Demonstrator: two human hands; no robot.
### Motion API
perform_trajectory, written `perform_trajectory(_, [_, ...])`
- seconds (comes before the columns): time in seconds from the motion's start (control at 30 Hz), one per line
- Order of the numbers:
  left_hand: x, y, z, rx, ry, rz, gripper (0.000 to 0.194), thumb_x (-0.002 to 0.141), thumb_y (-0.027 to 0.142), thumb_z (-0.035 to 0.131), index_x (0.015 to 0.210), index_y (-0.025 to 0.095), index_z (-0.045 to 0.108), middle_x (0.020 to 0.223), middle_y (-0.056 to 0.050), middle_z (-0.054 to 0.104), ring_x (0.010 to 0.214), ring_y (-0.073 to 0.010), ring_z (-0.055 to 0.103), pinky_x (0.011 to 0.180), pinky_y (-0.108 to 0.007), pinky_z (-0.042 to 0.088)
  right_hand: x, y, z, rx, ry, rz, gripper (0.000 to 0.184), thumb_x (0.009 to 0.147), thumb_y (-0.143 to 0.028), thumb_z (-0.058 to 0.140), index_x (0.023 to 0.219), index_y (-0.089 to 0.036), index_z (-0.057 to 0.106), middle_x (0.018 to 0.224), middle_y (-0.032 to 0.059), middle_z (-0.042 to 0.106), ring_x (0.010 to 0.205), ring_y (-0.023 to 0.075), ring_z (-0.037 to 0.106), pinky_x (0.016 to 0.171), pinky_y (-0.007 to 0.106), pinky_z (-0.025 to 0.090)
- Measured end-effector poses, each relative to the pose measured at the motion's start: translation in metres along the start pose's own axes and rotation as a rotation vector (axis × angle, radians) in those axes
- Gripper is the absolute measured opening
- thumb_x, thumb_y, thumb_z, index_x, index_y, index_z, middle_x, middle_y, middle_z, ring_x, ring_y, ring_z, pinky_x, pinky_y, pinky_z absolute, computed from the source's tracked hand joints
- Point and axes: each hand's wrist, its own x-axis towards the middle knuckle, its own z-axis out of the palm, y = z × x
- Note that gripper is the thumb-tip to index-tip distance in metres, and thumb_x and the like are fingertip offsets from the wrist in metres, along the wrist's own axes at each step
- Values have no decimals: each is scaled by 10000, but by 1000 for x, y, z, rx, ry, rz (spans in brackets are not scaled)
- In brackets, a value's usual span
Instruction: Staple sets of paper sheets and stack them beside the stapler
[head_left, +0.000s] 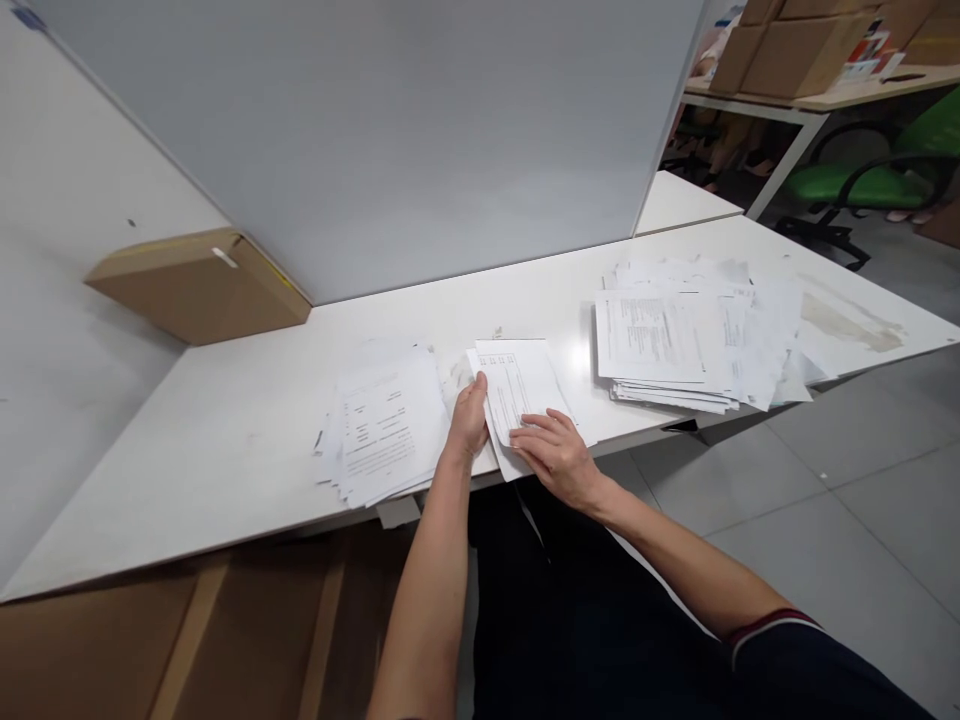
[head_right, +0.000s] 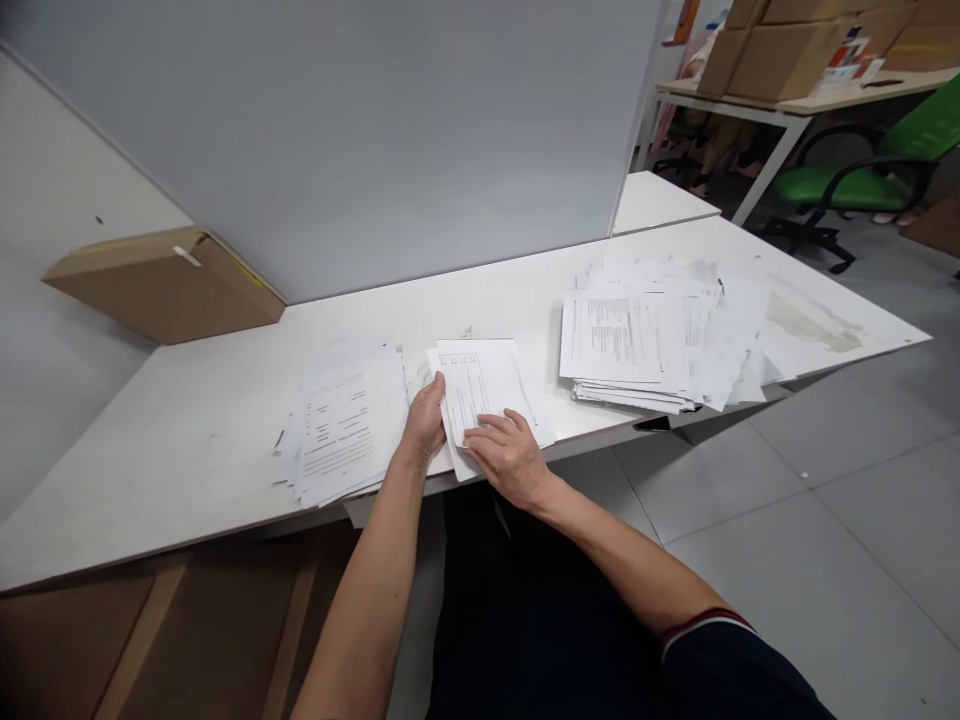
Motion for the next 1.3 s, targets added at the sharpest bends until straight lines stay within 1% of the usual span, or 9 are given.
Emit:
perform_trajectory(0.23, [0, -2, -2, 66, -27, 4, 446, 718, 493, 669, 950, 112, 647, 951, -133, 716, 983, -282, 649, 846, -392, 530, -8, 3, 3, 51, -128, -116, 184, 903, -201, 488, 911, -246, 666, 983, 19, 721, 1114, 202, 584, 1011, 477, 363])
perform_trajectory(0.37, [-1, -3, -4, 78, -32, 42, 455, 695, 467, 697, 974, 112, 640, 926, -120, 719, 982, -281, 649, 852, -405, 519, -3, 11, -9, 124, -143, -140, 250, 852, -391, 570, 1028, -232, 649, 1088, 63, 685, 1168, 232, 540, 989, 469, 413])
perform_trajectory(0.43, [-2, -2, -5, 88, -28, 46, 464, 696, 472, 694, 978, 108, 641, 915, -122, 719, 987, -280, 646, 867, -411, 506, 4, 21, -18, 120, -39, 32, 362, 850, -445, 548, 1125, -218, 612, 1169, 107, 639, 1178, 248, 524, 961, 473, 442])
perform_trajectory(0.53, [-4, 0, -4, 110, -43, 37, 469, 698, 481, 690, 978, 108, 644, 914, -122, 717, 995, -272, 640, 883, -407, 492, 16, 42, -31, 97, 125, 472, 472, 863, -445, 517, 1258, -186, 513, 1247, 166, 568, 1135, 280, 543, 897, 497, 471])
perform_trajectory(0.63, [-8, 7, 0, 133, -79, 89, 450, 717, 484, 672, 985, 124, 647, 941, -103, 711, 1006, -249, 630, 897, -384, 480, 28, 59, -40, 289, 51, 726, 556, 808, -469, 568, 1256, -147, 498, 1156, 177, 614, 976, 276, 618, 767, 436, 523])
perform_trajectory(0.73, [-15, 26, 8, 226, -102, 251, 406, 761, 487, 624, 981, 148, 652, 962, -72, 700, 1007, -222, 618, 898, -349, 470, 41, 61, -49, 600, -3, 666, 349, 825, -449, 537, 1037, -179, 599, 902, 74, 685, 820, 215, 641, 692, 352, 528])
perform_trajectory(0.8, [-23, 43, 14, 308, -76, 383, 377, 771, 492, 609, 955, 167, 659, 923, -54, 696, 976, -212, 616, 856, -327, 480, 51, 54, -57, 726, 89, 585, 248, 840, -423, 521, 924, -202, 595, 844, 34, 676, 785, 187, 630, 693, 327, 519])
perform_trajectory(0.93, [-36, 62, 20, 367, 16, 581, 299, 749, 474, 644, 868, 202, 675, 817, -26, 677, 852, -184, 618, 765, -293, 479, 61, 43, -63, 784, 274, 462, 205, 848, -406, 533, 929, -220, 565, 908, 31, 661, 823, 176, 611, 740, 319, 500])
perform_trajectory(1.3, [-28, 30, 8, 287, -6, 643, 324, 766, 431, 645, 984, 192, 668, 922, -48, 701, 932, -184, 626, 833, -310, 484, 43, 53, -38, 909, 163, 458, 294, 844, -416, 558, 1062, -220, 575, 1014, 45, 643, 941, 188, 592, 851, 324, 467])
